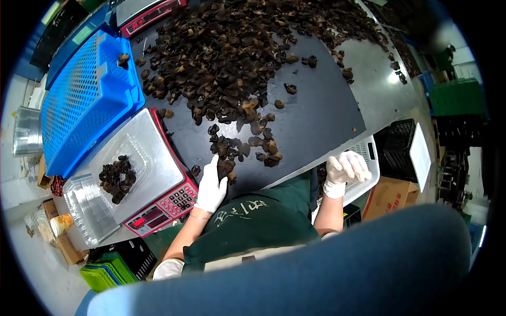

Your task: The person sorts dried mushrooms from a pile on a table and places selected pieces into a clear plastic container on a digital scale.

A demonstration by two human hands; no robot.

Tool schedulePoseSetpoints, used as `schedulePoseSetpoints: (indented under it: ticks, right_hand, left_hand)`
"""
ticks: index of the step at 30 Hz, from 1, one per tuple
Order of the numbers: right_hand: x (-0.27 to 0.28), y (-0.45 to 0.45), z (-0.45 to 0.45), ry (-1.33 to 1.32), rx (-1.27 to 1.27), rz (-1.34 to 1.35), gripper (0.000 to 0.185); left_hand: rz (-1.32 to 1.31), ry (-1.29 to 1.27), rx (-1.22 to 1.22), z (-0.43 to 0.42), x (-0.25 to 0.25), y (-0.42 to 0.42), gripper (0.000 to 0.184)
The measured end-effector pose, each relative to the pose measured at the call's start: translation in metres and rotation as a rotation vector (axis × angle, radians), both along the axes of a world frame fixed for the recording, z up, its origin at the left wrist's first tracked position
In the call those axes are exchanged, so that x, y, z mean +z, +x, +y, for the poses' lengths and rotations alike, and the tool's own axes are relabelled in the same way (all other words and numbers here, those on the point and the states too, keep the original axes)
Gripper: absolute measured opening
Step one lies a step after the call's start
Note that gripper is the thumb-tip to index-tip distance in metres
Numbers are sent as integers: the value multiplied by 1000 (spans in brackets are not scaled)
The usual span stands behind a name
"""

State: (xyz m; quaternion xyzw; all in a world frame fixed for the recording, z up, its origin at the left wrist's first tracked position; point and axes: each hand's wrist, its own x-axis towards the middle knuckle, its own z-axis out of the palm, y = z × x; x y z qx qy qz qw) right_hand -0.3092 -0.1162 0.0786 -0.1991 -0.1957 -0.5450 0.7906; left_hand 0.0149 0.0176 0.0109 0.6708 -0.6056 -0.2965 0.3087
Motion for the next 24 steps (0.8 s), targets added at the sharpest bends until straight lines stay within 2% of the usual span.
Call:
schedulePoseSetpoints:
  ticks: [2,3,4,5,6,7,8,9,11,12,13,14,15,16,17,18,19,21,22,23,24]
  right_hand:
    - [-7,7,4,198,-76,155,15]
    - [-13,16,5,267,-24,313,13]
    - [-6,36,15,329,-72,597,12]
    - [-21,43,22,207,-123,1023,17]
    - [-16,62,29,176,-9,1291,30]
    - [-14,81,35,181,132,1370,47]
    - [-18,97,46,79,162,1441,58]
    - [-36,106,55,-24,149,1458,57]
    - [-62,108,58,8,203,1354,53]
    - [-47,100,51,105,228,1372,49]
    - [-33,90,42,73,134,1463,46]
    - [-38,74,39,346,161,1196,45]
    - [-20,55,34,439,183,922,48]
    - [-39,27,27,338,373,460,54]
    - [-40,16,28,127,410,22,71]
    - [-61,-12,16,-56,382,-128,83]
    - [-44,-19,14,-6,289,-35,82]
    - [-32,-21,16,213,42,371,75]
    - [-30,-10,13,259,-53,547,64]
    - [-41,-2,9,437,-252,1206,61]
    - [-31,19,14,-80,-456,1765,66]
  left_hand:
    - [14,-86,8,-3,3,-2,69]
    - [29,-163,24,-4,4,-3,64]
    - [-8,-252,37,-8,8,-5,63]
    - [-11,-253,37,-8,14,-9,63]
    - [79,-119,33,-9,26,-12,66]
    - [170,18,29,-9,33,-16,69]
    - [165,-6,-21,-10,34,-21,72]
    - [161,-30,-70,-11,36,-25,76]
    - [271,8,-171,-12,46,-35,78]
    - [274,-27,-196,-13,47,-36,74]
    - [273,-28,-193,-15,48,-34,74]
    - [240,-65,-177,-18,49,-31,68]
    - [208,-102,-161,-22,49,-27,62]
    - [182,-117,-124,-28,48,-20,52]
    - [-5,-266,-109,-35,31,-11,50]
    - [-44,-238,-56,-41,25,-4,51]
    - [-83,-212,-6,-48,20,3,53]
    - [-185,-235,30,-64,-1,12,59]
    - [-221,-180,28,-70,-9,15,73]
    - [-337,-122,0,-75,-21,16,94]
    - [-392,-56,-30,-76,-20,12,102]
